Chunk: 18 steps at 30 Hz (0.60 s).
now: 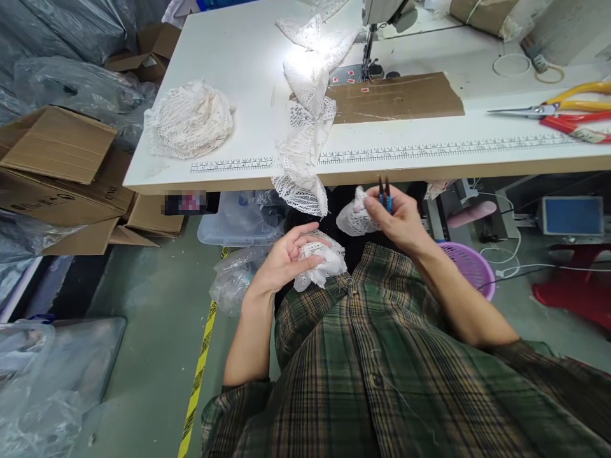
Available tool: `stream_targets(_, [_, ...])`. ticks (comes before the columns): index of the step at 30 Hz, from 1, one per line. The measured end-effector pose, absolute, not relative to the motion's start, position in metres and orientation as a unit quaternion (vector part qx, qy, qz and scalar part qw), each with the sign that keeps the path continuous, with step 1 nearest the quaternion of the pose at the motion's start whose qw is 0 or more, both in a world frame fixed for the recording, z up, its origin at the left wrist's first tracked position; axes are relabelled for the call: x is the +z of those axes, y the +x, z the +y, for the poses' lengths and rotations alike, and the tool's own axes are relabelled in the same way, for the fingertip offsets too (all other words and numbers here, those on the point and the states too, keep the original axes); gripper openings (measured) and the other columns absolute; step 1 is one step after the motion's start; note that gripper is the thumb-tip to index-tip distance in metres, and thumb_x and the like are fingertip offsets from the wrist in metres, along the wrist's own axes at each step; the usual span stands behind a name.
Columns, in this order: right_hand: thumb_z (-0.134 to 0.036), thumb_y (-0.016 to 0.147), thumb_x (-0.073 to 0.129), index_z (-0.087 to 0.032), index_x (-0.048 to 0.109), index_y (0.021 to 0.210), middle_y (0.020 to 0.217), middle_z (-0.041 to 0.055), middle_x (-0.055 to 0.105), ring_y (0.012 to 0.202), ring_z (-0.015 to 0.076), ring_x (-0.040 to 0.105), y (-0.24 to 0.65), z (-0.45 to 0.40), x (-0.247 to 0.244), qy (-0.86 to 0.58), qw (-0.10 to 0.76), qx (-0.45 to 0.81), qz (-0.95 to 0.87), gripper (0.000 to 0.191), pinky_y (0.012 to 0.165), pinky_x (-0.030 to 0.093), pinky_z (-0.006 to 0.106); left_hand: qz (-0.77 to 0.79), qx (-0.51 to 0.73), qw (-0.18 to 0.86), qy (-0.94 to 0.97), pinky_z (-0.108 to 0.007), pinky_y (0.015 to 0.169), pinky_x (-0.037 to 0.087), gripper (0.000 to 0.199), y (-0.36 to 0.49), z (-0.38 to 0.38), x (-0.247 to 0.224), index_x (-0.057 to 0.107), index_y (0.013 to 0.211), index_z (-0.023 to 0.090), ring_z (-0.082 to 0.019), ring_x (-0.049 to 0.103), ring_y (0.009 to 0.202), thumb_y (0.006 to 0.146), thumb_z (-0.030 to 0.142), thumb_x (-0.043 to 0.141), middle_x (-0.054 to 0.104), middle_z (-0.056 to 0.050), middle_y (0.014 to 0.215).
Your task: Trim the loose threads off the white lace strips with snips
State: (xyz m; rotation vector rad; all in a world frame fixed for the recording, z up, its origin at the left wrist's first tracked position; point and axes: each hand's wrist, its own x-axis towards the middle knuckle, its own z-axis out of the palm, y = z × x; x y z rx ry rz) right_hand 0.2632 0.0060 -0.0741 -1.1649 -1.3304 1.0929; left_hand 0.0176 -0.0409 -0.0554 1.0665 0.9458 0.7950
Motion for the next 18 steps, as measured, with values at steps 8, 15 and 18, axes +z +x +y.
stream_targets(8, [-0.059, 0.083, 0.068, -0.015, 0.070, 0.085, 0.075, 0.0013, 0.064, 0.068, 0.0119, 0.051, 0.220, -0.015, -0.092, -0.412, 0.417, 0.569, -0.577, 0.044, 0.063, 0.043, 0.026, 0.475, 0.386, 0.631, 0.476, -0.024, 0.069, 0.054, 0.044, 0.037, -0.043, -0.046, 0.068, 0.109, 0.015, -0.014, 0.069, 0.076, 0.074, 0.033, 0.085, 0.074, -0.006, 0.092])
stream_targets(15, [-0.056, 0.082, 0.071, -0.013, 0.071, 0.089, 0.070, -0.0008, 0.059, 0.061, 0.0094, 0.044, 0.230, -0.021, -0.084, -0.376, 0.375, 0.632, -0.564, 0.044, 0.056, 0.037, 0.023, 0.517, 0.382, 0.480, 0.597, -0.026, 0.066, 0.050, 0.027, 0.035, -0.050, -0.043, 0.072, 0.102, 0.019, -0.015, 0.064, 0.071, 0.080, 0.034, 0.079, 0.073, -0.004, 0.087])
stream_targets(18, [-0.049, 0.084, 0.070, -0.013, 0.073, 0.091, 0.070, -0.0015, 0.058, 0.062, 0.0091, 0.043, 0.233, -0.021, -0.080, -0.361, 0.368, 0.623, -0.589, 0.036, 0.058, 0.037, 0.024, 0.524, 0.362, 0.358, 0.683, -0.030, 0.074, 0.050, 0.010, 0.033, -0.053, -0.036, 0.074, 0.087, 0.021, -0.016, 0.064, 0.074, 0.084, 0.031, 0.076, 0.072, -0.003, 0.082])
